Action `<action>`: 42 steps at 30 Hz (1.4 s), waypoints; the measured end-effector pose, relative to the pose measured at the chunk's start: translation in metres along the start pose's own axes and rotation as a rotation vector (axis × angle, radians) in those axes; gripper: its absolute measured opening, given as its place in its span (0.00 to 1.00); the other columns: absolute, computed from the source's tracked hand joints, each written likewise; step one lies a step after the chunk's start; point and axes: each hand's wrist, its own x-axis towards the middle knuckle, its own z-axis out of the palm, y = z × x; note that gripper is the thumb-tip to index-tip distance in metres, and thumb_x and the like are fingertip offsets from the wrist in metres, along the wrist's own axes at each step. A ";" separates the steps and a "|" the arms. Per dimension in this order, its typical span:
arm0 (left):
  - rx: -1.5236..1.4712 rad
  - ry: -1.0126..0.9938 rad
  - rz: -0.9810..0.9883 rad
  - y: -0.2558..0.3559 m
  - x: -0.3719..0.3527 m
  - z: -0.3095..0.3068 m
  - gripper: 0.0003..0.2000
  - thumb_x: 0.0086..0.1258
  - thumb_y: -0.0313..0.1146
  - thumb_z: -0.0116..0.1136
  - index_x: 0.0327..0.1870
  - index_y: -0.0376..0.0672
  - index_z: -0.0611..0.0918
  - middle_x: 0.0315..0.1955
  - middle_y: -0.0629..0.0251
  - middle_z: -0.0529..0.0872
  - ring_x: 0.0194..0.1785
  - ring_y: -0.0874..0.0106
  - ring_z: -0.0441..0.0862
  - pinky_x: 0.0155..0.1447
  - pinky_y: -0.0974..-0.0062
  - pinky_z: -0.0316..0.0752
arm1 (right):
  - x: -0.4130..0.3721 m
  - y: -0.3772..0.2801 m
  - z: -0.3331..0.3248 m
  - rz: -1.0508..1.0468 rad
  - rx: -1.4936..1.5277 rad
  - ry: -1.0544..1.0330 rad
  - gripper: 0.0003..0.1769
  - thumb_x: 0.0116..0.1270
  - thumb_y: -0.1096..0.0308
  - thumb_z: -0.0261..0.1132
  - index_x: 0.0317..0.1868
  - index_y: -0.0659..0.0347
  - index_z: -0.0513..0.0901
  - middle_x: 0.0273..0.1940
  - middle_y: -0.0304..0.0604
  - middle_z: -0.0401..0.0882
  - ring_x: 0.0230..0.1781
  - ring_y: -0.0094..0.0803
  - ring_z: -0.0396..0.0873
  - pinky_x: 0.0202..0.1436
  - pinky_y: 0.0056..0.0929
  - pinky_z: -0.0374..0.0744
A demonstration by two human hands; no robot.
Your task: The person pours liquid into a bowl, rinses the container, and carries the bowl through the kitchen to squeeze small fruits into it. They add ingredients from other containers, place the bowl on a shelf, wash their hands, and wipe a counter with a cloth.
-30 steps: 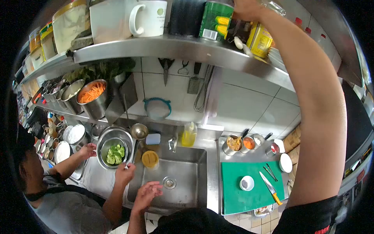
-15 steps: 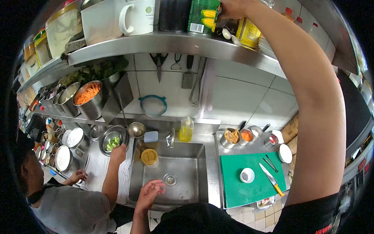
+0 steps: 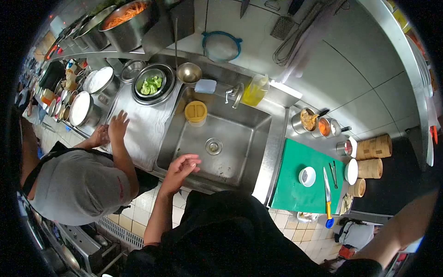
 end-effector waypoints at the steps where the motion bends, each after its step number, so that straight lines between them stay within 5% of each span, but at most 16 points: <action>1: -0.029 0.026 -0.056 -0.012 0.001 -0.003 0.17 0.75 0.35 0.58 0.60 0.37 0.77 0.51 0.58 0.85 0.49 0.70 0.83 0.57 0.71 0.77 | -0.038 0.001 -0.009 0.031 0.040 0.020 0.28 0.66 0.44 0.66 0.49 0.63 0.78 0.43 0.47 0.79 0.39 0.36 0.76 0.43 0.32 0.75; 5: -0.067 0.013 -0.269 -0.038 0.025 -0.011 0.15 0.75 0.32 0.58 0.58 0.37 0.78 0.50 0.60 0.84 0.53 0.72 0.82 0.58 0.73 0.78 | -0.216 0.026 -0.004 0.342 0.454 0.052 0.31 0.67 0.39 0.62 0.45 0.64 0.76 0.35 0.46 0.77 0.28 0.30 0.74 0.31 0.27 0.74; 8: -0.087 -0.019 -0.270 -0.061 0.084 -0.011 0.16 0.74 0.35 0.61 0.58 0.39 0.78 0.48 0.63 0.84 0.51 0.74 0.82 0.51 0.75 0.80 | -0.323 0.019 0.093 0.704 0.860 0.075 0.33 0.68 0.36 0.62 0.47 0.63 0.73 0.32 0.41 0.73 0.22 0.25 0.70 0.20 0.21 0.70; 12: 0.022 0.037 -0.215 -0.080 0.222 -0.015 0.18 0.73 0.40 0.62 0.58 0.39 0.79 0.44 0.64 0.84 0.43 0.76 0.82 0.44 0.75 0.80 | -0.393 -0.046 0.252 1.343 1.431 0.202 0.27 0.67 0.51 0.67 0.56 0.63 0.74 0.36 0.41 0.77 0.29 0.29 0.77 0.32 0.29 0.79; 15: 0.186 0.195 -0.230 -0.079 0.316 0.003 0.21 0.76 0.48 0.55 0.53 0.38 0.81 0.41 0.61 0.85 0.38 0.73 0.83 0.40 0.74 0.80 | -0.414 -0.096 0.301 1.455 1.423 -0.103 0.15 0.71 0.62 0.64 0.52 0.63 0.77 0.40 0.41 0.80 0.32 0.28 0.78 0.35 0.29 0.79; 22: 0.261 0.241 -0.434 -0.110 0.385 0.032 0.24 0.79 0.51 0.47 0.29 0.40 0.82 0.22 0.66 0.84 0.21 0.75 0.78 0.27 0.74 0.76 | -0.408 -0.138 0.329 1.571 1.426 -0.294 0.12 0.73 0.66 0.64 0.51 0.63 0.79 0.39 0.39 0.83 0.32 0.25 0.78 0.37 0.26 0.78; 29: -0.117 0.277 -0.521 -0.103 0.383 0.041 0.22 0.79 0.51 0.48 0.35 0.40 0.82 0.23 0.69 0.82 0.22 0.73 0.77 0.29 0.76 0.76 | -0.310 -0.134 0.448 1.434 1.450 -0.555 0.13 0.76 0.58 0.62 0.47 0.60 0.81 0.32 0.36 0.79 0.25 0.23 0.76 0.32 0.24 0.78; 31: -0.351 0.231 -0.581 -0.107 0.359 0.045 0.20 0.78 0.50 0.49 0.36 0.42 0.82 0.25 0.71 0.82 0.26 0.74 0.79 0.32 0.77 0.75 | -0.275 -0.137 0.499 1.454 1.508 -0.425 0.10 0.77 0.62 0.60 0.49 0.59 0.81 0.35 0.35 0.80 0.30 0.23 0.77 0.36 0.26 0.81; 34: -0.315 0.094 -0.623 -0.126 0.310 0.040 0.16 0.77 0.48 0.53 0.37 0.45 0.83 0.28 0.72 0.83 0.31 0.76 0.79 0.38 0.73 0.77 | -0.232 -0.134 0.567 1.635 1.636 -0.193 0.09 0.76 0.68 0.60 0.52 0.62 0.80 0.40 0.39 0.82 0.35 0.26 0.79 0.41 0.28 0.83; 39: -0.344 -0.143 -0.681 -0.150 0.263 0.029 0.09 0.75 0.38 0.57 0.41 0.44 0.84 0.30 0.72 0.83 0.33 0.75 0.81 0.42 0.72 0.80 | -0.222 -0.130 0.625 1.773 1.671 -0.216 0.05 0.74 0.70 0.61 0.45 0.62 0.80 0.33 0.40 0.81 0.28 0.29 0.80 0.33 0.27 0.82; 42: -0.337 -0.194 -0.535 -0.144 0.254 0.026 0.06 0.73 0.26 0.55 0.43 0.36 0.83 0.34 0.64 0.86 0.40 0.70 0.85 0.50 0.70 0.83 | -0.223 -0.133 0.626 1.818 1.704 -0.156 0.05 0.75 0.69 0.60 0.40 0.60 0.77 0.27 0.38 0.77 0.24 0.30 0.78 0.30 0.30 0.81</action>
